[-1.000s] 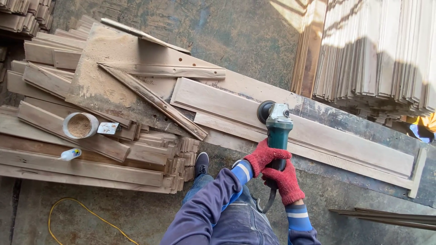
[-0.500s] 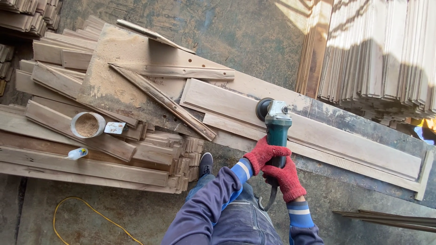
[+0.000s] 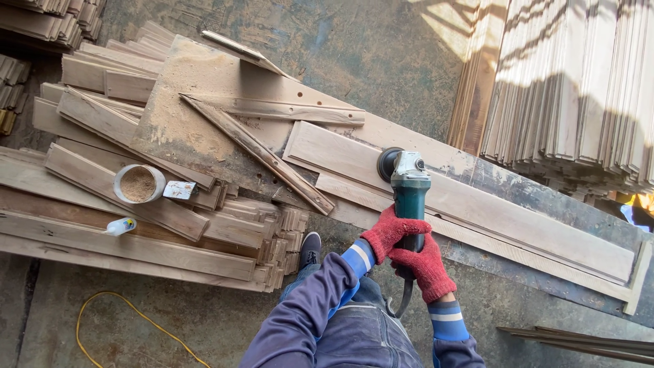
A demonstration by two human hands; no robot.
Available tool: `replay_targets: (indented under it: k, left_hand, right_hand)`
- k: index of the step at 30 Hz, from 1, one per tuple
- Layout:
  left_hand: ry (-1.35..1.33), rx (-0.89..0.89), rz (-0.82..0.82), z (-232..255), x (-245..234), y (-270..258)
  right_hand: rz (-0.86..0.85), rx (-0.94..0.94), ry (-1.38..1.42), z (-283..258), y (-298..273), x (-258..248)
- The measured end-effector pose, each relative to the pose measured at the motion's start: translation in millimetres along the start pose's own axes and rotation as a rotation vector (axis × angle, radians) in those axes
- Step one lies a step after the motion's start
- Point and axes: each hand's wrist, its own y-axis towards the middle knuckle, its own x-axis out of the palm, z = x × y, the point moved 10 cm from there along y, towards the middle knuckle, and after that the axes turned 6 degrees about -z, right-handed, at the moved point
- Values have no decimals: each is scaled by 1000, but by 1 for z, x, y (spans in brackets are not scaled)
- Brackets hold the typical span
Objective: Sanding the edges and surface of wooden planks using a handheld angle grinder with a sanding disc.
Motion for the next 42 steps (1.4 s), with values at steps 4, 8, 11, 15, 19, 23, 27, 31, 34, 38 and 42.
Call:
replay_targets:
  k: [4,8,11,15,19,23,27,31,34,38,42]
  left_hand:
    - [-23,8,19,5,-12,-1]
    - [-82,37,41,13,-27,-5]
    - [-126,52,60,17,-40,-7]
    - [-115,42,96,37,-55,-25]
    - [-127,57,128,34,-78,-17]
    - [-268,109,148,35,-104,-12]
    - [-301,142,180,53,-121,-21]
    - [-331,162,208,66,-142,-30]
    - [-349,183,211,72,-158,-34]
    - [-355,152,210,72,-172,-39]
    - [-366,151,192,59,-173,-23]
  right_hand:
    - [-22,6,-18,2,6,11]
    - [-51,3,-58,-10,5,30]
    - [-72,1,-87,-22,3,44]
    - [-108,6,-119,-42,-3,66]
    - [-138,4,-157,-54,1,88]
    - [-173,13,-244,-61,8,110]
    - [-229,-7,-318,-68,16,132]
    - [-261,-8,-291,-84,9,155]
    - [-295,-18,-378,-93,6,170]
    - [-318,-17,-388,-86,12,178]
    - [-320,11,-393,-84,11,176]
